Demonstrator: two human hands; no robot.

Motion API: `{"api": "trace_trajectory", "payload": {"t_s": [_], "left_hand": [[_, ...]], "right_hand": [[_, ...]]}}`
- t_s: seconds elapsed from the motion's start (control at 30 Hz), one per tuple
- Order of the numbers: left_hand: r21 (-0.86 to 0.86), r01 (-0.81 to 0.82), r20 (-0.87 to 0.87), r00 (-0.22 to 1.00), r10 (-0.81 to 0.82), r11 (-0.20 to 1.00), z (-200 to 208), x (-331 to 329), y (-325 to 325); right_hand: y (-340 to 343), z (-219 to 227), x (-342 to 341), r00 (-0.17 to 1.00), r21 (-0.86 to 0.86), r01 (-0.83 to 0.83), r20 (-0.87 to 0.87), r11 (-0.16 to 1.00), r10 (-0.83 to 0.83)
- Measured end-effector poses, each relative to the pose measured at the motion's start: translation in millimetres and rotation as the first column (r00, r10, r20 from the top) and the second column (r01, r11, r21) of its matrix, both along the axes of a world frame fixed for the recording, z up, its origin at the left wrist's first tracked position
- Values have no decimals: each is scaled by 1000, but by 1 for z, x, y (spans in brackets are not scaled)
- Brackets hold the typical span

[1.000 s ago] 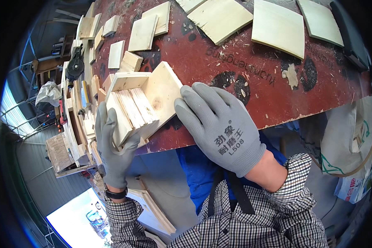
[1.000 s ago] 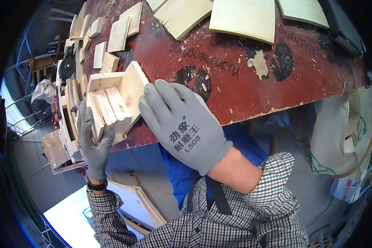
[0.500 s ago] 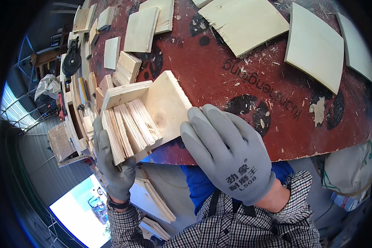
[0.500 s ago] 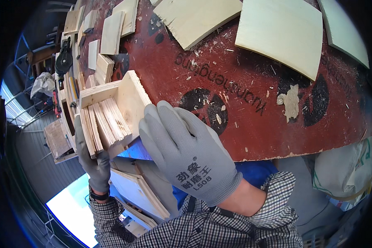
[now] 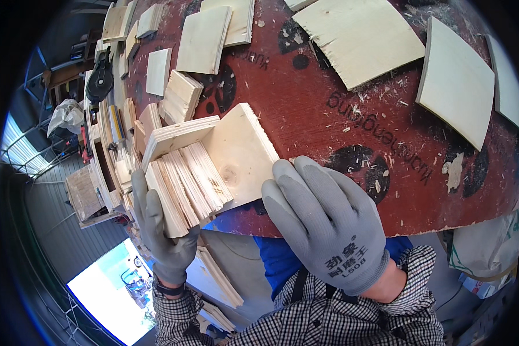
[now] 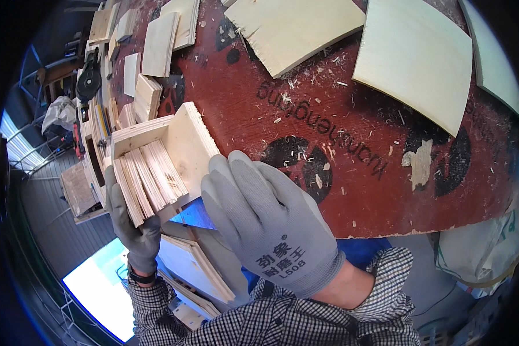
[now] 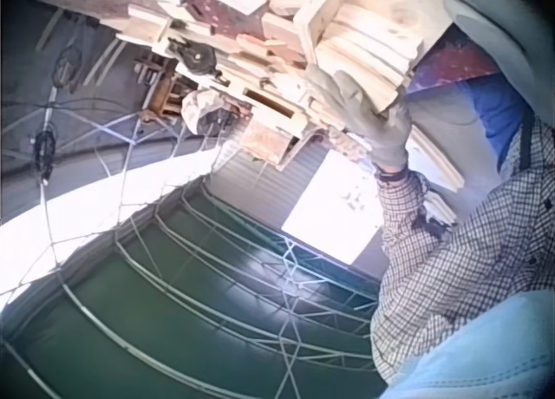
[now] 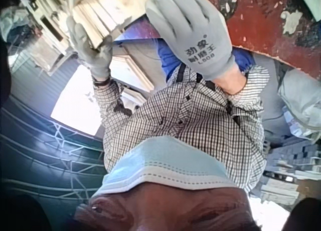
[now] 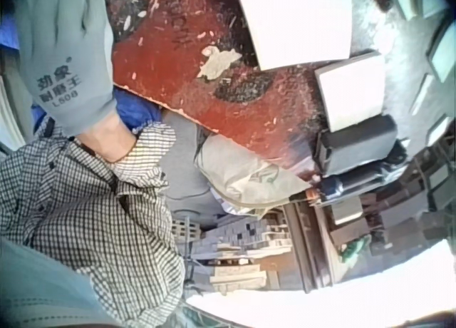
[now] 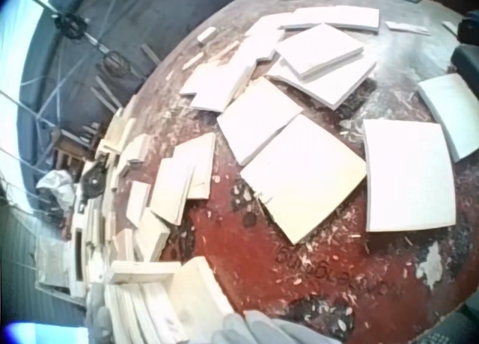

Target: The person assembles small wooden boxes by arranging pre-cut wooden pieces on a workbench, using a pneumatic nail gun to fasten them together, and then sanding the edges with a sanding block. The person handles multiple small wooden pieces and completed boxes throughout the process.

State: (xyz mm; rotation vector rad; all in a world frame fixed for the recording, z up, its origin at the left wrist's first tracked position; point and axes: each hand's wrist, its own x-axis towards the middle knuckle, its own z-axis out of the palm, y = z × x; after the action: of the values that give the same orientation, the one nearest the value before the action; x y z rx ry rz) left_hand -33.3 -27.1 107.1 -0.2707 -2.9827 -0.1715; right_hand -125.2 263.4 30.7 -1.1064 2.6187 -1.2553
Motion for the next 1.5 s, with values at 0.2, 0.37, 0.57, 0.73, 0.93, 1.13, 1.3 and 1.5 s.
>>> {"api": "trace_trajectory", "payload": {"t_s": [0.2,0.37,0.57,0.73,0.93,1.13,1.3,1.5], "left_hand": [[-53,0,43,999,2,999,4,2,-1],[-55,-57,34,998,59,997,1,6,3],[68,-38,40,999,35,997,-5,5,-5],[126,-58,66,997,50,990,0,6,-6],[178,-53,-26,998,59,983,-12,4,-4],[217,-81,-20,996,88,973,-12,7,2],[218,-81,3,997,83,973,-4,0,1],[221,-72,-21,997,78,973,-5,0,-2]], "right_hand": [[2,-5,-1,997,71,-29,-76,997,34],[0,-4,0,996,64,-13,-82,998,19],[1,-4,1,996,37,3,-92,999,0],[-8,14,1,993,-34,104,-44,994,-106],[-63,19,-4,1000,-295,18,5,955,-17],[-79,-5,-3,985,-193,-78,-166,978,46],[-77,2,-2,981,-52,-112,-167,992,102],[-79,1,-3,972,-94,-87,-224,992,64]]}}
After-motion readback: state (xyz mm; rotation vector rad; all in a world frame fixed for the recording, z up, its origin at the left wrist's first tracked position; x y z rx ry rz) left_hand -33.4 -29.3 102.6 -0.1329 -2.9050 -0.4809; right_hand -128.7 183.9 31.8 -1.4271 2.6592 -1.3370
